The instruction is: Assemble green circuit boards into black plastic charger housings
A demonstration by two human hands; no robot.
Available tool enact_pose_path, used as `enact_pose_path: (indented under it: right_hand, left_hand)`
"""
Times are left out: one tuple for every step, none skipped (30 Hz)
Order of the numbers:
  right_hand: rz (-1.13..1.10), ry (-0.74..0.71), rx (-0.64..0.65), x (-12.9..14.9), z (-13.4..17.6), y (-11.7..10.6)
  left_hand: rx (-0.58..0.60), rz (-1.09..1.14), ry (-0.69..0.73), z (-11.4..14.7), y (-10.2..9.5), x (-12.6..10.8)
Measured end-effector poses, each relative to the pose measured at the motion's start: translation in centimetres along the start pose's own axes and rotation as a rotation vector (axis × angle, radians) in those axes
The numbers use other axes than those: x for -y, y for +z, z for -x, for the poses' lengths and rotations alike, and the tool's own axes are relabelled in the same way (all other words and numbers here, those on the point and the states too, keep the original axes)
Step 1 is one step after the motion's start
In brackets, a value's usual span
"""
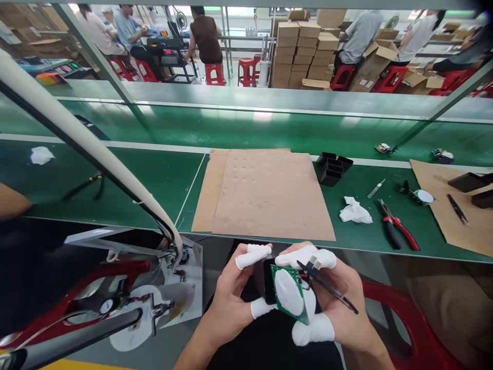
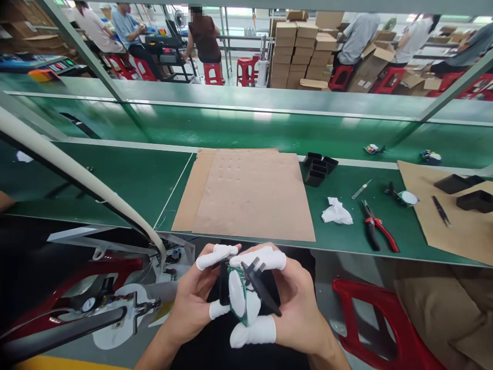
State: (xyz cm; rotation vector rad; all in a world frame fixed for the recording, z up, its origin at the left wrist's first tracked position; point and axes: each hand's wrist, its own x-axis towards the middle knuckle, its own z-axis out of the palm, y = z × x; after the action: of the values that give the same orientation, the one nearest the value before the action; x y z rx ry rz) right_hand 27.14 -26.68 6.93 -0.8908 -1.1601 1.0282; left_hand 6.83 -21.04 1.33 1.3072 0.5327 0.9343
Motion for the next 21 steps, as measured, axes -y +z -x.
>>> enact_pose_path:
  right_hand:
    - [0.019, -0.006, 0.011, 0.04, 0.01, -0.03]
    - [0.04, -0.014, 0.018, 0.05, 0.03, -0.08]
    - [0.063, -0.021, 0.023, 0.03, 0.06, -0.11]
    - [0.083, -0.025, 0.025, -0.02, 0.09, -0.14]
    - [0.097, -0.028, 0.022, -0.07, 0.13, -0.15]
    - [0.106, -0.025, 0.017, -0.13, 0.17, -0.14]
    - [0.113, -0.02, 0.009, -0.19, 0.2, -0.11]
    - [0.121, -0.013, 0.001, -0.24, 0.23, -0.08]
    - [0.129, -0.008, -0.007, -0.28, 0.25, -0.03]
    - [0.138, -0.005, -0.015, -0.31, 0.26, 0.02]
    - [0.145, -0.005, -0.022, -0.34, 0.26, 0.07]
    - [0.149, -0.009, -0.028, -0.37, 0.26, 0.11]
    - [0.15, -0.014, -0.032, -0.42, 0.26, 0.15]
    - [0.15, -0.015, -0.035, -0.47, 0.27, 0.18]
    - [0.148, -0.014, -0.038, -0.53, 0.27, 0.2]
    - [0.142, -0.01, -0.039, -0.6, 0.28, 0.21]
    - [0.137, -0.005, -0.037, -0.67, 0.29, 0.22]
    - [0.13, -0.002, -0.036, -0.74, 0.3, 0.22]
    - [0.124, 0.001, -0.032, -0.78, 0.31, 0.22]
    - [0.12, 0.002, -0.03, -0.8, 0.31, 0.21]
    - [0.119, 0.003, -0.024, -0.81, 0.31, 0.2]
  left_hand:
    - [0.007, -0.007, 0.001, 0.07, 0.01, 0.04]
    - [0.01, -0.012, 0.001, 0.11, 0.05, 0.05]
    - [0.011, -0.014, -0.001, 0.13, 0.09, 0.03]
    - [0.013, -0.017, -0.002, 0.12, 0.15, -0.01]
    - [0.014, -0.018, -0.003, 0.08, 0.21, -0.07]
    - [0.014, -0.017, -0.005, 0.03, 0.27, -0.14]
    - [0.013, -0.017, -0.01, -0.03, 0.33, -0.2]
    - [0.011, -0.016, -0.018, -0.09, 0.38, -0.25]
    - [0.009, -0.013, -0.024, -0.14, 0.41, -0.29]
    - [0.004, -0.01, -0.029, -0.19, 0.44, -0.29]
    - [-0.001, -0.009, -0.03, -0.21, 0.46, -0.28]
    - [-0.006, -0.009, -0.026, -0.22, 0.47, -0.25]
    - [-0.011, -0.009, -0.018, -0.22, 0.48, -0.21]
    - [-0.015, -0.01, -0.013, -0.21, 0.49, -0.17]
    - [-0.019, -0.01, -0.011, -0.2, 0.51, -0.14]
    - [-0.019, -0.009, -0.013, -0.2, 0.54, -0.13]
    - [-0.016, -0.006, -0.016, -0.2, 0.58, -0.14]
    - [-0.012, -0.003, -0.017, -0.23, 0.62, -0.18]
    - [-0.009, 0.0, -0.017, -0.26, 0.66, -0.23]
    - [-0.004, 0.002, -0.016, -0.31, 0.71, -0.29]
    - [-0.001, 0.003, -0.013, -0.37, 0.75, -0.35]
